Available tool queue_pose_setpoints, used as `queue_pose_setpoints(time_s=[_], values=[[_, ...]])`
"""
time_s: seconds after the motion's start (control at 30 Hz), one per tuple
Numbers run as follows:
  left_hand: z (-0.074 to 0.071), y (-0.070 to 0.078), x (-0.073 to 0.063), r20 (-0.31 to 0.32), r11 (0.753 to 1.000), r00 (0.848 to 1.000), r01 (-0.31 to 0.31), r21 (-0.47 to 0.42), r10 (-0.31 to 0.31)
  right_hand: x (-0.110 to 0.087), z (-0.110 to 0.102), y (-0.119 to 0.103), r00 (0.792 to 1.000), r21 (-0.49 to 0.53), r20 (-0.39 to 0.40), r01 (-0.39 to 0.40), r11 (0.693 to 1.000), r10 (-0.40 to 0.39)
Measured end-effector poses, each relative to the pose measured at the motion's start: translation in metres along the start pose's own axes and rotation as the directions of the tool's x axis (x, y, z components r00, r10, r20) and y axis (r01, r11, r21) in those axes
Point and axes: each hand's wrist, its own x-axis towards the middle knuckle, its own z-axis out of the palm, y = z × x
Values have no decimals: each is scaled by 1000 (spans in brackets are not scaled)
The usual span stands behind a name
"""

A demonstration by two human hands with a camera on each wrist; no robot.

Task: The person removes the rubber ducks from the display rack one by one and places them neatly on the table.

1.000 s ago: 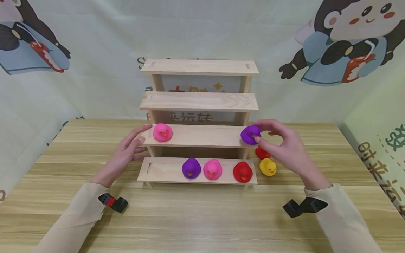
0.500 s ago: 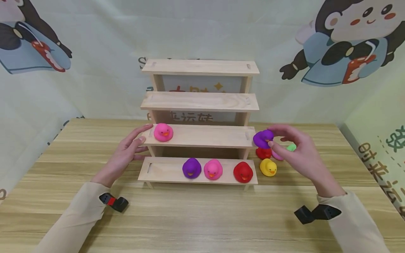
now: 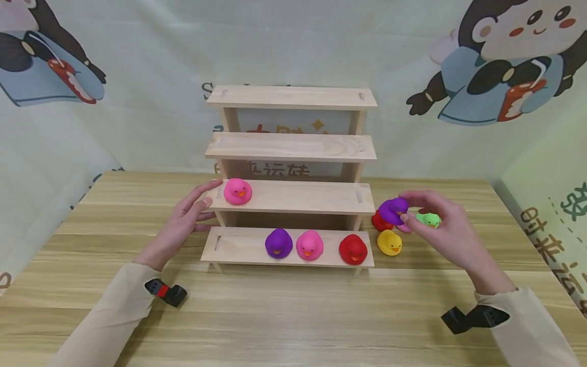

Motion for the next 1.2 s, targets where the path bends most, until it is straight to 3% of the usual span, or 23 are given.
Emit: queue_pose_setpoints(time_s=[0.77,1.2], values=[[0,-1,0,4,1000,1000,-12,-6,12,-30,2,26,996,-8,36,-84,996,84],[1,0,0,0,1000,1000,-9,-4,9,-38,-1,40,998,61,19,-59,996,58]])
